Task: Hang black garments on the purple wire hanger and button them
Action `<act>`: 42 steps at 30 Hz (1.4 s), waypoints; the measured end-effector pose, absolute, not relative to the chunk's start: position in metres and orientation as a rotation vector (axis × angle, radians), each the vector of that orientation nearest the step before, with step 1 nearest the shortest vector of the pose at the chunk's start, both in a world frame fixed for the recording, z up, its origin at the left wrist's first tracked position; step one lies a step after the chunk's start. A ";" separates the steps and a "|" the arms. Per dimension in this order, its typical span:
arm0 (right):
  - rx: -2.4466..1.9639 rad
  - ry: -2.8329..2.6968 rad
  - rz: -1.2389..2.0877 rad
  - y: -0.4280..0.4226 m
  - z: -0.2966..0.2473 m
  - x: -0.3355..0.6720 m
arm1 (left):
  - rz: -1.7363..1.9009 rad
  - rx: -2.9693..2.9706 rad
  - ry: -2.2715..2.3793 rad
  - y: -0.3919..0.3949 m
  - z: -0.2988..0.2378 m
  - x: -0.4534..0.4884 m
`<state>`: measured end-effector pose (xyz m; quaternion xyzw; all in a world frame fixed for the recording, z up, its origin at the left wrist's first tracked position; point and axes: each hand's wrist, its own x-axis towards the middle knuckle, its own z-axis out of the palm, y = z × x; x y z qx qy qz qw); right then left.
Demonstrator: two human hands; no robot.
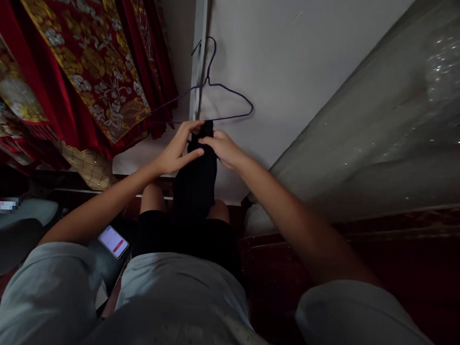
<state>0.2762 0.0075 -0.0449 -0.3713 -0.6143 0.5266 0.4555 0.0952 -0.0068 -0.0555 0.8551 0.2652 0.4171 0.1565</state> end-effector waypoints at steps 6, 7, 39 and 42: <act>-0.839 -1.905 1.048 0.019 -0.037 0.278 | 1.027 1.992 0.790 -0.016 -0.121 0.070; -0.802 -1.911 0.989 0.021 -0.038 0.276 | 0.835 1.978 0.784 -0.016 -0.129 0.062; -1.193 -1.213 0.136 0.053 -0.034 0.389 | 0.905 2.414 1.190 0.122 0.017 0.014; -1.388 -1.262 0.486 0.049 -0.015 0.405 | 0.981 2.470 1.240 0.125 0.028 -0.006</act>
